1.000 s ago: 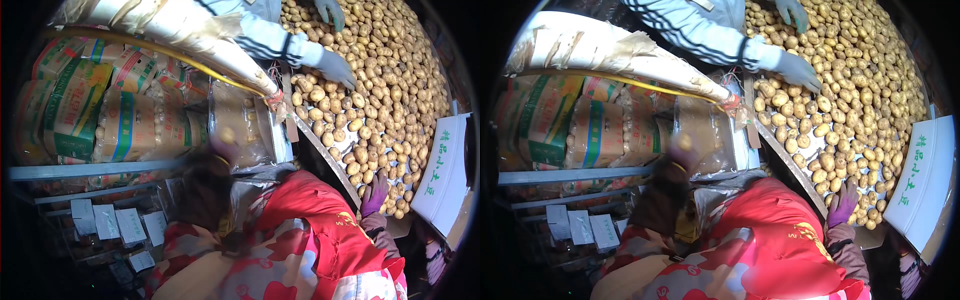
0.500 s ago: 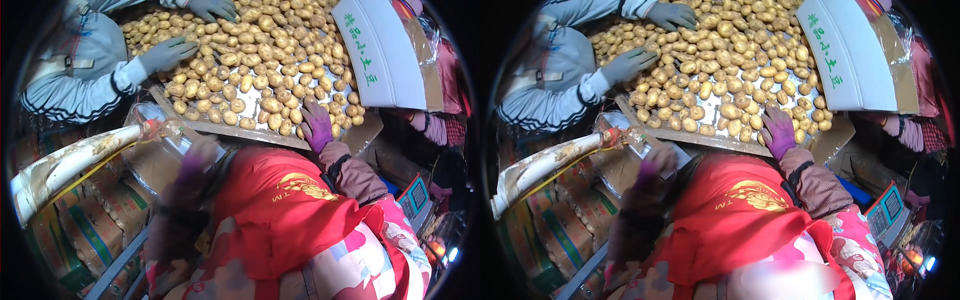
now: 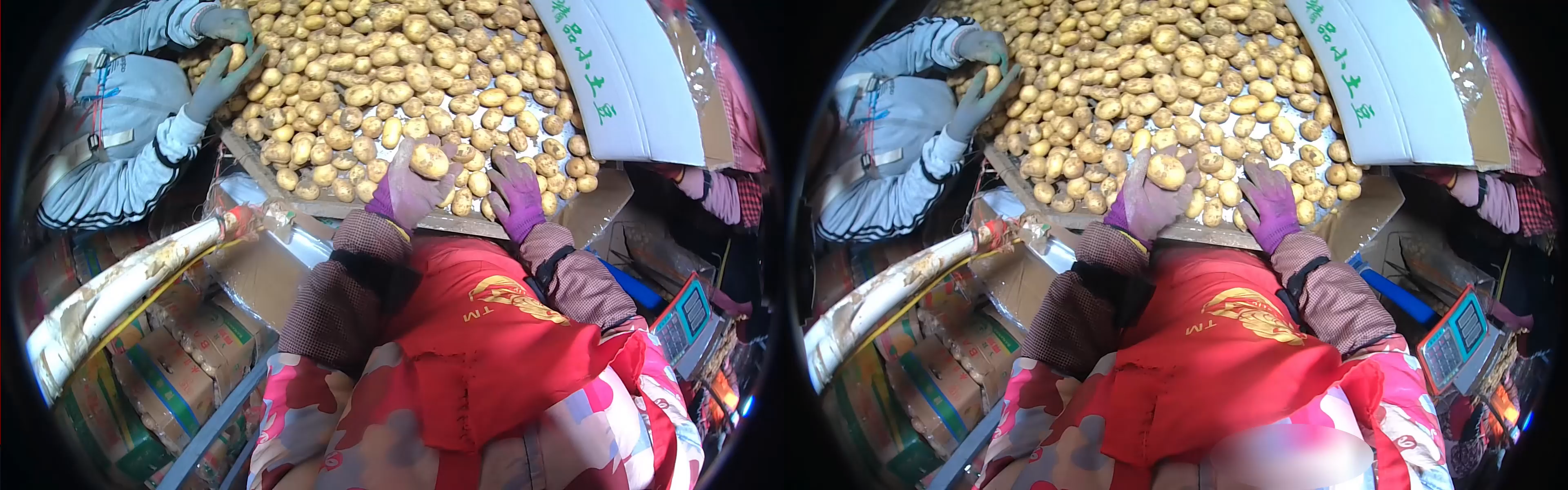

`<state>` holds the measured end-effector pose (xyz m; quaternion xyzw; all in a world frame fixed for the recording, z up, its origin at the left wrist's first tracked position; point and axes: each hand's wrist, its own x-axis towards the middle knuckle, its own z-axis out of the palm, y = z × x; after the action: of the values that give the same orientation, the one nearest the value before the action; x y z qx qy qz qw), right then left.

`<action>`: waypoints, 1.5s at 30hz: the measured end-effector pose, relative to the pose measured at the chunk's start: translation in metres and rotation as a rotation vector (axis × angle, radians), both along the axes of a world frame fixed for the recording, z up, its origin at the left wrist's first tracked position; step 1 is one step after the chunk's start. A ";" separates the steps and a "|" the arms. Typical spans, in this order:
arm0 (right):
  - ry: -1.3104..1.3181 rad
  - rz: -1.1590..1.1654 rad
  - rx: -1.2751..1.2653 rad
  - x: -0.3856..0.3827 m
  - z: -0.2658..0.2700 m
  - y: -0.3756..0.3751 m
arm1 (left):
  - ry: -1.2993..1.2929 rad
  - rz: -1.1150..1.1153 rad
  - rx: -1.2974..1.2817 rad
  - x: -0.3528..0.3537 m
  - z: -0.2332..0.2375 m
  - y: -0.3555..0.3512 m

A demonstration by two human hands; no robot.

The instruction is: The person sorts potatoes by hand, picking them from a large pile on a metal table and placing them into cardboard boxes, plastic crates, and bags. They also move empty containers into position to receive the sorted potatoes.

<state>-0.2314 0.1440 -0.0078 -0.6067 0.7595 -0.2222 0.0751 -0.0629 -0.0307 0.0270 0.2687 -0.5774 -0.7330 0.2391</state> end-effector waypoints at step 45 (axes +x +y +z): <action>-0.015 0.176 0.057 -0.040 0.020 -0.099 | -0.305 0.370 0.704 0.078 -0.020 -0.013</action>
<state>-0.2717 0.0449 0.0118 -0.6670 0.7087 -0.1975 0.1174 0.0153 -0.0433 0.0073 0.5383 -0.2627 -0.7821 0.1721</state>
